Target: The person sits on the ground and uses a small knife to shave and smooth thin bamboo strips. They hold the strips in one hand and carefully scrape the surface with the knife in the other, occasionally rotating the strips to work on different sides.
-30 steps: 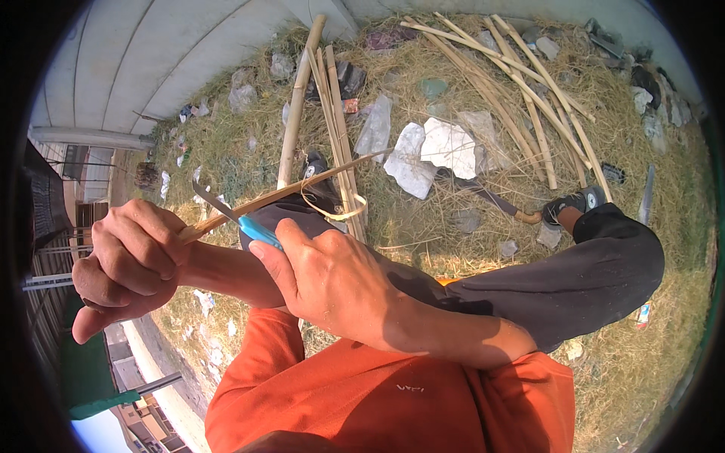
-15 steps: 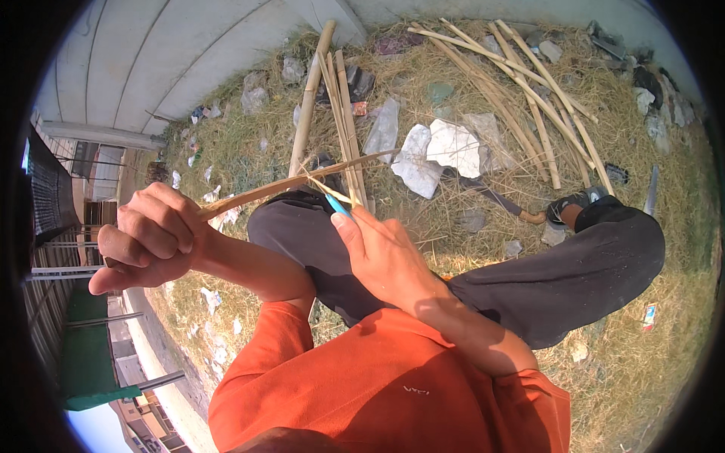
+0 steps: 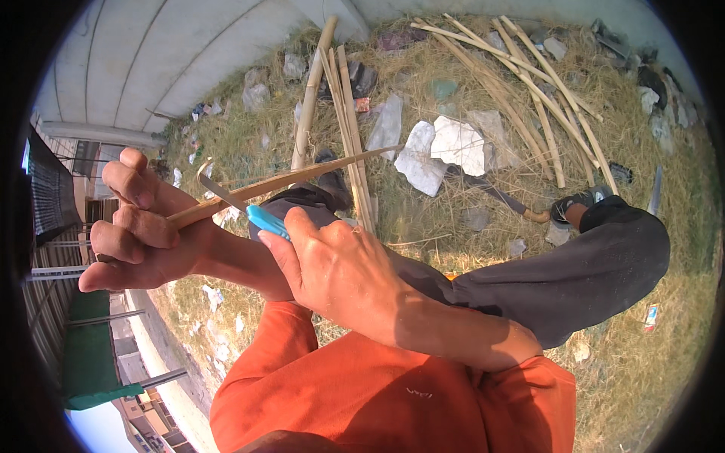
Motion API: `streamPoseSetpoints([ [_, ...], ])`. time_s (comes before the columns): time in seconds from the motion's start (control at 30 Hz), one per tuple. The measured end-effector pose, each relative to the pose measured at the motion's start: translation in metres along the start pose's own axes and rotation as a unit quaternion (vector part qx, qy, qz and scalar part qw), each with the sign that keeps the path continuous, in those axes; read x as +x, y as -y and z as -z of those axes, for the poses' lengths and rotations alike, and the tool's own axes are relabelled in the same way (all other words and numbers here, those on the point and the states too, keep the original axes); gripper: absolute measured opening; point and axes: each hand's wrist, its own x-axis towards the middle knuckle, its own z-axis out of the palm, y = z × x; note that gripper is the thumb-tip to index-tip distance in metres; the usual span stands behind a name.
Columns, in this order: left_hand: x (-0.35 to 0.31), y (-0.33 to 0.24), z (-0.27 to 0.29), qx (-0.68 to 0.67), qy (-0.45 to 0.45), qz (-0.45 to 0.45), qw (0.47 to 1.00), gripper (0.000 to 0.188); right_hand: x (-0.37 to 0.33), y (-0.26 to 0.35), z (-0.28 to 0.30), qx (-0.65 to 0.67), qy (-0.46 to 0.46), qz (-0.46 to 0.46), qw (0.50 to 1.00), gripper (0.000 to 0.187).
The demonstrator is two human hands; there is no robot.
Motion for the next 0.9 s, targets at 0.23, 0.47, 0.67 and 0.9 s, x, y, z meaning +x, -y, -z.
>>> streamPoseSetpoints([
  [0.23,0.002,-0.003,-0.011,-0.003,-0.014,-0.013,1.0,0.059,-0.007,-0.103,-0.001,-0.212,-0.056,-0.127,0.967,0.044],
  [0.47,0.004,0.009,-0.019,-0.016,-0.022,-0.02,0.999,0.058,-0.019,-0.032,0.023,0.024,-0.03,-0.104,0.994,0.036],
  [0.67,0.004,0.014,-0.022,-0.031,-0.085,-0.021,0.996,0.062,-0.004,-0.004,0.011,0.066,-0.042,0.0,0.997,0.037],
  [0.9,0.0,0.005,-0.012,-0.135,-0.084,0.034,0.987,0.061,0.013,-0.081,-0.001,-0.073,-0.072,-0.088,0.991,0.037],
])
